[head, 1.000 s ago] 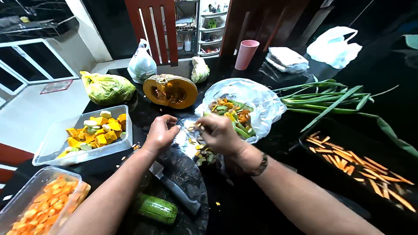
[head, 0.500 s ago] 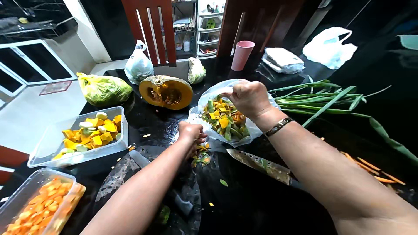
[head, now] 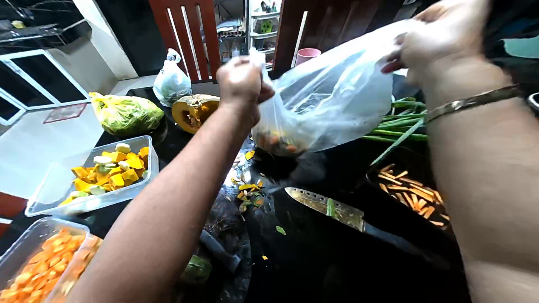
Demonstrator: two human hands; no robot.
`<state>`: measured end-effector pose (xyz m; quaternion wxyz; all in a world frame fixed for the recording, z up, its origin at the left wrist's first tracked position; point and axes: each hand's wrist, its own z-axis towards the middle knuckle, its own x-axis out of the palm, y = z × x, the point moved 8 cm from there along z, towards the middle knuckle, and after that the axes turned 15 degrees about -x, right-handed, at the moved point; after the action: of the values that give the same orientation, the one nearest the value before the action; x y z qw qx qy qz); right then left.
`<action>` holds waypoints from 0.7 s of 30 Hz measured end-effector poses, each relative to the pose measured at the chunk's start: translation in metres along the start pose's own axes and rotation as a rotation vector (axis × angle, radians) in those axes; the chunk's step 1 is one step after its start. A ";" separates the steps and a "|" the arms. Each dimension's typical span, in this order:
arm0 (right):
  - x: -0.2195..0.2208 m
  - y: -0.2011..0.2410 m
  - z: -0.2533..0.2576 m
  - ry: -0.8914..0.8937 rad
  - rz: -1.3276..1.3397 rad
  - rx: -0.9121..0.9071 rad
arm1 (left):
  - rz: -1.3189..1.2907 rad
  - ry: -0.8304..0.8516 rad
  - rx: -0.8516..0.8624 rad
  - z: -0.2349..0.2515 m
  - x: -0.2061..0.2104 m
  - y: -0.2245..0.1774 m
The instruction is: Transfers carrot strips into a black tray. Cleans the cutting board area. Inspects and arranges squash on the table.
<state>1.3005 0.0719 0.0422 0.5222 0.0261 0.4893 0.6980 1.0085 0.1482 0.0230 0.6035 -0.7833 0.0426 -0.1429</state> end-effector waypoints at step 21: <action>0.127 0.036 -0.368 0.972 0.200 -1.198 | 1.548 0.524 0.015 -0.052 -0.092 0.166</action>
<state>1.0156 -0.0727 -0.1837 0.1085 -0.5255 0.1979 0.8203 0.9240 0.0769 -0.1401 0.5069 -0.4692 0.7103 0.1355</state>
